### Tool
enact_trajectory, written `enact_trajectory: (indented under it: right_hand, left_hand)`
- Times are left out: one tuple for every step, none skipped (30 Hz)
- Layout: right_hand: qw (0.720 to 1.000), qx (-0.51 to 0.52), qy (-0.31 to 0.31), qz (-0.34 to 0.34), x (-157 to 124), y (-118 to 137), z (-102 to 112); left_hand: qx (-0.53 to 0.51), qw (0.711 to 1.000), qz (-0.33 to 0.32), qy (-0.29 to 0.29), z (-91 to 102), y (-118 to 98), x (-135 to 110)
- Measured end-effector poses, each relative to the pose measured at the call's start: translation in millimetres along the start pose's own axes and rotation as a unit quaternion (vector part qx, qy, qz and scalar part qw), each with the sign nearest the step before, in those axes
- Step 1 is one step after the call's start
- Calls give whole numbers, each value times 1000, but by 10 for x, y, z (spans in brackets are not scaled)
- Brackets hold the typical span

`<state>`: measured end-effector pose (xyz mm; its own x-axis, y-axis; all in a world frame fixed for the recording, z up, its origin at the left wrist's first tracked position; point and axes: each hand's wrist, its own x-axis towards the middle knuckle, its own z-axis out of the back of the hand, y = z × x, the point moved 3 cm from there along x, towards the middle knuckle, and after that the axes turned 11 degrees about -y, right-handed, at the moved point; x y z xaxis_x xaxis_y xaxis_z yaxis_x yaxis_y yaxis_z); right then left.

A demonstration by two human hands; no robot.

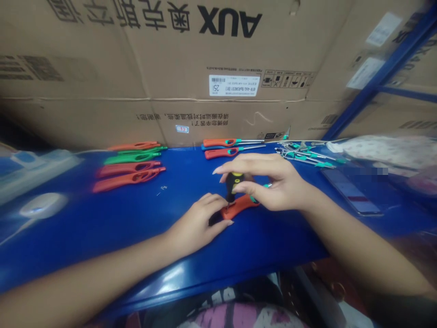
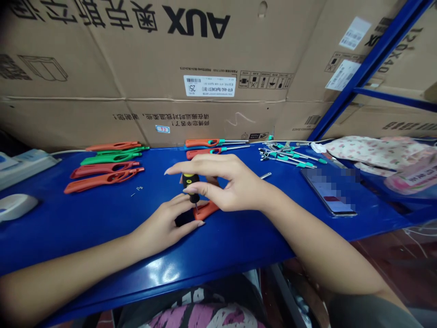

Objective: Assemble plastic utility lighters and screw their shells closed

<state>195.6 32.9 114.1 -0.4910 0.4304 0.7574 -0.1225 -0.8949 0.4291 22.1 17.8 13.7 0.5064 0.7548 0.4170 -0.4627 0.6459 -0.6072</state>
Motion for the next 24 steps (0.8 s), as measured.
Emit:
enact_trajectory:
  right_hand:
    - [1000, -23, -11, 14, -2, 14, -9]
    - [998, -47, -22, 26, -4, 28, -22]
    - [996, -71, -35, 40, -8, 42, -32]
    - [993, -94, -47, 54, -13, 56, -41]
    - [989, -115, -55, 68, -17, 68, -47]
    - [987, -132, -60, 76, -19, 76, -48]
    - [986, -138, -60, 76, -18, 78, -43]
    - [988, -130, -52, 65, -14, 75, -37]
    - [993, -106, -35, 46, -8, 68, -30]
    - [997, -74, -17, 26, -1, 62, -22]
    - [999, -42, -4, 10, 6, 61, -12]
    - [1000, -16, 7, 3, 13, 65, -3]
    - [1000, -4, 12, 4, 19, 73, 3]
    - [1000, -5, 11, 9, 23, 82, 7]
    - [1000, -17, 4, 16, 24, 91, 8]
    - [999, -33, -2, 20, 21, 97, 3]
    - [998, -51, -8, 22, 14, 100, -8]
    - [997, -70, -15, 26, 6, 102, -19]
    - [995, -89, -24, 30, -3, 104, -28]
    - [993, -106, -31, 38, -12, 107, -36]
    - [991, -119, -35, 44, -18, 110, -40]
    - [991, -121, -36, 47, -20, 111, -40]
    - [992, -111, -30, 45, -19, 109, -36]
    - [995, -89, -16, 35, -14, 104, -31]
  left_hand:
    - [0, 1000, 2, -2, -5, 6, -5]
    - [1, 1000, 4, -4, -11, 13, -10]
    - [1, 1000, 5, -6, -17, 19, -16]
    - [3, 1000, 6, -9, -20, 23, -21]
    - [4, 1000, 8, -10, -22, 25, -24]
    - [6, 1000, 9, -11, -21, 25, -25]
    - [8, 1000, 11, -11, -18, 23, -22]
    - [9, 1000, 13, -10, -14, 19, -17]
    - [11, 1000, 14, -8, -8, 14, -10]
    - [11, 1000, 15, -5, -4, 9, -4]
    - [11, 1000, 15, -4, 0, 4, 3]
    - [10, 1000, 13, -4, 3, 1, 7]
    - [7, 1000, 12, -4, 3, 1, 8]
    - [5, 1000, 10, -6, 0, 4, 7]
    - [4, 1000, 8, -8, -4, 8, 4]
    - [3, 1000, 5, -11, -9, 15, -1]
    - [2, 1000, 2, -14, -14, 21, -7]
    - [1, 1000, -1, -15, -20, 26, -12]
    - [1, 1000, -2, -16, -24, 31, -16]
    - [2, 1000, -1, -17, -26, 33, -19]
    - [5, 1000, 1, -17, -25, 34, -19]
    - [8, 1000, 4, -18, -23, 33, -18]
    - [10, 1000, 6, -19, -20, 30, -15]
    - [10, 1000, 7, -18, -17, 25, -11]
